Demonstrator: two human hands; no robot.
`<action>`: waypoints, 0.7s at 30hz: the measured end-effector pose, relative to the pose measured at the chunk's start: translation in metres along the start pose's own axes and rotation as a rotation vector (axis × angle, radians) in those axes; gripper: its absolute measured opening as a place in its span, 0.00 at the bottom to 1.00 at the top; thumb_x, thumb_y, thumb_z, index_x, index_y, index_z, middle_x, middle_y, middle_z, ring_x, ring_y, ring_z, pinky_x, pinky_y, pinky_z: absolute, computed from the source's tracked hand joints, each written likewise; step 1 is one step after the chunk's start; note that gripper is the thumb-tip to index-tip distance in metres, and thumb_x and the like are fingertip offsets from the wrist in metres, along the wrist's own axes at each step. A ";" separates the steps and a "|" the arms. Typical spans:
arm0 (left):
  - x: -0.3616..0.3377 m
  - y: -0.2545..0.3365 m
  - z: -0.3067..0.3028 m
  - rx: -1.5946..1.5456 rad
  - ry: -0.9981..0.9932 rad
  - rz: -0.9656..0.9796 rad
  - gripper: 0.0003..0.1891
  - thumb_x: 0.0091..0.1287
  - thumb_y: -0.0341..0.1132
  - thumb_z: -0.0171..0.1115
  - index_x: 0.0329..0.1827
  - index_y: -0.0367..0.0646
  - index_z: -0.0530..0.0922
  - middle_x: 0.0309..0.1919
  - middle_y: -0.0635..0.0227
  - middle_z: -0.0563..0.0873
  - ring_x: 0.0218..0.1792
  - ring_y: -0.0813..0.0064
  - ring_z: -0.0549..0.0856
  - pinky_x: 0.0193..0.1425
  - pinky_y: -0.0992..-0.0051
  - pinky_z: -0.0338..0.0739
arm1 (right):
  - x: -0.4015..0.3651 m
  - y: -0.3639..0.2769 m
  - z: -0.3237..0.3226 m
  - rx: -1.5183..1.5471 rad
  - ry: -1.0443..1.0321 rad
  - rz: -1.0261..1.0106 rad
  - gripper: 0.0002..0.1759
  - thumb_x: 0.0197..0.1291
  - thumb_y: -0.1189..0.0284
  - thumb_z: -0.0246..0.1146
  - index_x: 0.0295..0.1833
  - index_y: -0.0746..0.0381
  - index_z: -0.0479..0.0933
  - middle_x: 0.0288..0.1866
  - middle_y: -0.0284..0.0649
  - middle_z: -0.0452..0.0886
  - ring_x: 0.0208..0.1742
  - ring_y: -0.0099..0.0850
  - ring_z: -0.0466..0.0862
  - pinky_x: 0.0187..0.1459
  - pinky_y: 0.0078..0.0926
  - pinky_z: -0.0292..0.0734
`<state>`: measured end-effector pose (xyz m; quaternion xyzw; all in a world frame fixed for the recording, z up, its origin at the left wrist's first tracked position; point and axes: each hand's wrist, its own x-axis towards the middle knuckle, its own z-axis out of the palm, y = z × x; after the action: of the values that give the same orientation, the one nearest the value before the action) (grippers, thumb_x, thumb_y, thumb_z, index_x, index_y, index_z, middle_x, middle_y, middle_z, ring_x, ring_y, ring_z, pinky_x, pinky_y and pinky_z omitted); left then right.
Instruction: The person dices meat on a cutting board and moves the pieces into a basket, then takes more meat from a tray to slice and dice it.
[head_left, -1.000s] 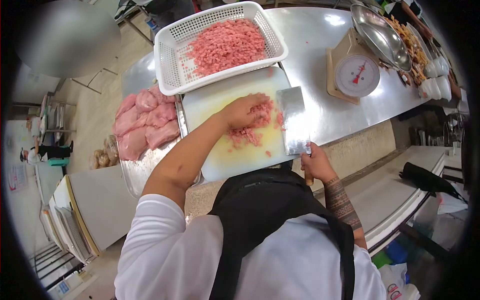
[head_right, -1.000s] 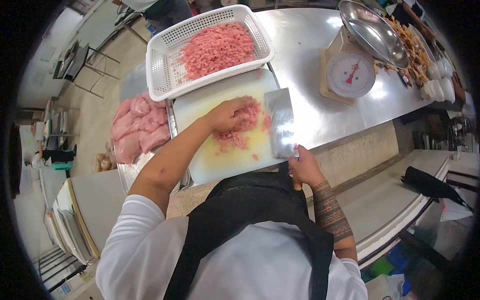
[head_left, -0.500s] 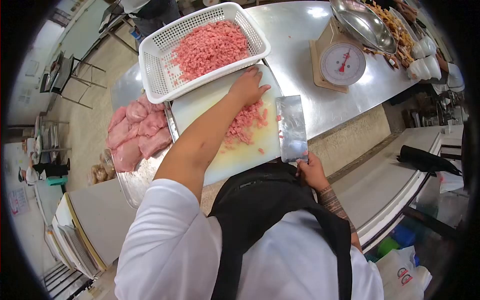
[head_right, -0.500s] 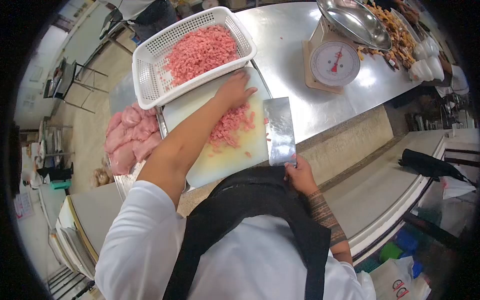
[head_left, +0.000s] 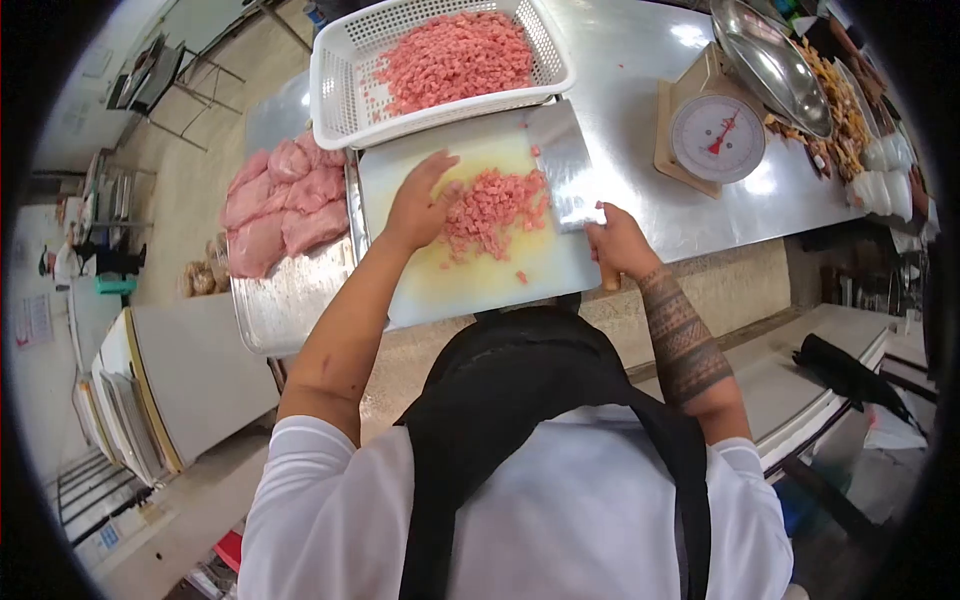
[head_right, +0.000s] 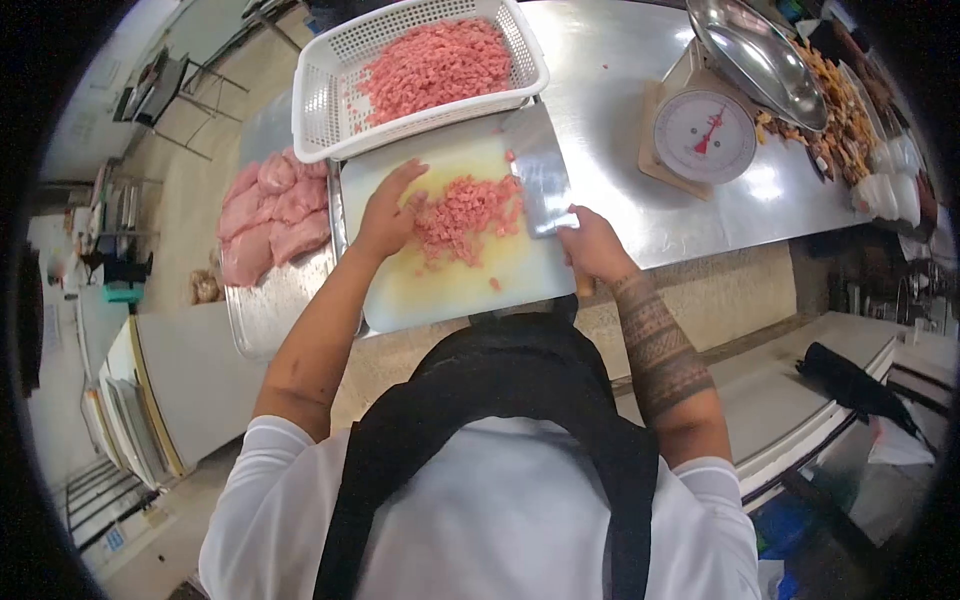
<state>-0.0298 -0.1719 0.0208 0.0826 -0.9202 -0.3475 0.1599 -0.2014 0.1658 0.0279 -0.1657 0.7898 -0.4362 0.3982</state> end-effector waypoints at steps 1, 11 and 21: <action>-0.009 -0.008 0.000 -0.015 0.033 -0.062 0.26 0.81 0.46 0.63 0.74 0.39 0.79 0.78 0.46 0.76 0.80 0.46 0.73 0.85 0.56 0.66 | 0.008 -0.004 -0.003 -0.022 -0.036 -0.007 0.31 0.72 0.73 0.62 0.77 0.76 0.68 0.30 0.41 0.83 0.27 0.29 0.85 0.31 0.31 0.82; -0.075 0.011 0.043 0.047 0.045 -0.202 0.47 0.74 0.54 0.70 0.87 0.38 0.60 0.84 0.43 0.67 0.86 0.45 0.63 0.91 0.50 0.51 | 0.023 0.000 -0.038 -0.220 -0.447 -0.053 0.27 0.75 0.71 0.64 0.74 0.71 0.72 0.35 0.38 0.84 0.29 0.25 0.84 0.33 0.29 0.84; -0.085 0.078 0.115 0.218 0.101 -0.113 0.70 0.49 0.64 0.85 0.93 0.54 0.51 0.89 0.38 0.49 0.87 0.31 0.52 0.88 0.37 0.51 | -0.004 0.003 -0.022 -0.248 -0.464 -0.030 0.24 0.80 0.70 0.62 0.74 0.72 0.70 0.36 0.37 0.83 0.31 0.24 0.85 0.34 0.27 0.87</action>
<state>0.0062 -0.0209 -0.0290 0.1686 -0.9371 -0.2494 0.1765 -0.2157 0.1825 0.0337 -0.3205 0.7221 -0.2922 0.5389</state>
